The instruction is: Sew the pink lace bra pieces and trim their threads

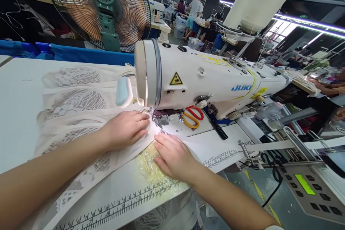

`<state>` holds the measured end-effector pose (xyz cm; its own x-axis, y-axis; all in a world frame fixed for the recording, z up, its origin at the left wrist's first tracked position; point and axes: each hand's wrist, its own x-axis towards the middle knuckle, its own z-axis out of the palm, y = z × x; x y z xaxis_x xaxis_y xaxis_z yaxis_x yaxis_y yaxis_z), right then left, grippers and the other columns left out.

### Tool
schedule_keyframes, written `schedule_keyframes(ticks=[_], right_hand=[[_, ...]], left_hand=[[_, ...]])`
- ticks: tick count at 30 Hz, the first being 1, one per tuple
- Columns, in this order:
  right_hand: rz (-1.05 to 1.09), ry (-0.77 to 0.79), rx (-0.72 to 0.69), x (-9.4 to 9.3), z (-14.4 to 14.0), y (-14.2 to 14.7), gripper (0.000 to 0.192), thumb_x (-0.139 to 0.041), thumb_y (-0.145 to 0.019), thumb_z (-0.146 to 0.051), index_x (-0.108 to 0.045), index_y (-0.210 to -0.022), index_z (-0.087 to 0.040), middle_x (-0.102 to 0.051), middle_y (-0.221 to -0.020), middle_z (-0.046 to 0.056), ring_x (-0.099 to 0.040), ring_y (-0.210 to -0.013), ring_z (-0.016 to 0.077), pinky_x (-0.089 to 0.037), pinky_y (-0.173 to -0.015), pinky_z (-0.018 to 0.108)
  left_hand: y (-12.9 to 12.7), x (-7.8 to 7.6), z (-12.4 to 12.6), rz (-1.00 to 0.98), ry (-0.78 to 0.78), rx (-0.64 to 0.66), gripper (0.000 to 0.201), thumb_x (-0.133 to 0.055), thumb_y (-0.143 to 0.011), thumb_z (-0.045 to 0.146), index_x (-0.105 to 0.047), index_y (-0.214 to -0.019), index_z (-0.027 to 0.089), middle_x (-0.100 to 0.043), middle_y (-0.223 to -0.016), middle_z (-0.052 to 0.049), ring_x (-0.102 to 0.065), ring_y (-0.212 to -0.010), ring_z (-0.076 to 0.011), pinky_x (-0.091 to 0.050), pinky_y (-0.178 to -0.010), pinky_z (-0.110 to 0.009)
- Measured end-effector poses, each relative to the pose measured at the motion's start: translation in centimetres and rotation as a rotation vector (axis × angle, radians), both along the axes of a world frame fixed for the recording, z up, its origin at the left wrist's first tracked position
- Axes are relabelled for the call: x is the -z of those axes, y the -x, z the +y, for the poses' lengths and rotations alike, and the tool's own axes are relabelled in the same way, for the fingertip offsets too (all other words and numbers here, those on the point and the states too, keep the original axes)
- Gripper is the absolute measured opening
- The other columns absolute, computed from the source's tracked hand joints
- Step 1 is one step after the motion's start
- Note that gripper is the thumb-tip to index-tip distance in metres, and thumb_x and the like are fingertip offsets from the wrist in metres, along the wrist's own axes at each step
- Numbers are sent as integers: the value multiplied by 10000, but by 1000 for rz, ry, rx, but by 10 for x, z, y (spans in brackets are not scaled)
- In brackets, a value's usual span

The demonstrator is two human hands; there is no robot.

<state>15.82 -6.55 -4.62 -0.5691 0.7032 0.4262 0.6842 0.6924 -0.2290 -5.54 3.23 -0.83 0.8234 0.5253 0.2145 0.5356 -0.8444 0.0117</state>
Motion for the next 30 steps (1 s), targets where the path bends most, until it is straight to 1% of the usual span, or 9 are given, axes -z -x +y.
schedule_keyframes(ticks=[3, 6, 9, 16, 23, 25, 27, 29, 30], right_hand=[[-8, -12, 7, 0, 0, 0, 326, -476, -907, -297, -578, -1146, -101, -575, -1274, 149, -478, -1246, 253, -441, -1000, 402], [-13, -13, 20, 0, 0, 1, 330, -466, -915, -300, -587, -1144, -95, -573, -1282, 135, -483, -1240, 262, -448, -992, 408], [-11, 0, 33, 1, -1, 1, 349, -465, -923, -305, -571, -1180, -94, -554, -1307, 141, -464, -1261, 253, -433, -1008, 405], [0, -6, 18, 0, -2, 0, 355, -526, -907, -304, -549, -1180, -78, -536, -1314, 173, -447, -1278, 256, -410, -1022, 402], [1, -25, 11, -1, 0, -2, 299, -474, -919, -281, -578, -1123, -90, -555, -1297, 155, -481, -1239, 244, -437, -1008, 390], [27, -20, -13, -6, -2, -3, 284, -455, -923, -269, -584, -1104, -93, -568, -1279, 152, -490, -1225, 250, -446, -997, 400], [92, 26, -54, -19, -10, -6, 282, -410, -943, -279, -586, -1086, -112, -597, -1237, 135, -517, -1191, 246, -454, -985, 402], [188, 159, -170, -35, -24, -13, 327, -342, -980, -333, -590, -1058, -135, -652, -1130, 102, -583, -1092, 205, -476, -952, 342], [229, 259, -270, -42, -33, -17, 366, -299, -997, -359, -593, -1039, -144, -677, -1058, 78, -615, -1022, 170, -488, -922, 286]], left_hand=[[-2, 2, -14, -91, 1, 91, 363, -356, -923, 331, -686, -916, 180, -698, -1014, -96, -618, -911, -251, -486, -795, -401], [-4, 9, -34, -118, -40, 199, 318, -378, -927, 281, -675, -987, 187, -708, -1023, -74, -616, -932, -233, -457, -837, -394], [-5, 14, -43, -125, -141, 205, 346, -339, -940, 167, -669, -1035, 200, -706, -1071, -56, -631, -936, -219, -431, -864, -401], [-2, 4, -25, -3, -163, 207, 422, -263, -981, 144, -677, -1025, 210, -701, -1118, -24, -634, -959, -198, -457, -834, -389], [2, 4, -3, 60, -175, 199, 413, -262, -981, 143, -652, -1094, 213, -689, -1150, -18, -605, -1030, -219, -430, -887, -421], [1, 1, 1, 63, -213, 202, 414, -261, -977, 143, -660, -1063, 213, -690, -1144, -24, -603, -1020, -233, -415, -910, -447], [1, -5, -2, 52, -258, 174, 398, -277, -966, 154, -662, -1045, 214, -674, -1170, -47, -591, -1040, -257, -410, -920, -474], [5, -13, -15, 35, -319, 96, 379, -299, -931, 138, -663, -1017, 201, -673, -1138, -96, -595, -1016, -282, -449, -846, -470], [10, -16, -25, 42, -333, 24, 369, -308, -904, 125, -667, -960, 194, -690, -1037, -115, -616, -926, -284, -475, -746, -442]])
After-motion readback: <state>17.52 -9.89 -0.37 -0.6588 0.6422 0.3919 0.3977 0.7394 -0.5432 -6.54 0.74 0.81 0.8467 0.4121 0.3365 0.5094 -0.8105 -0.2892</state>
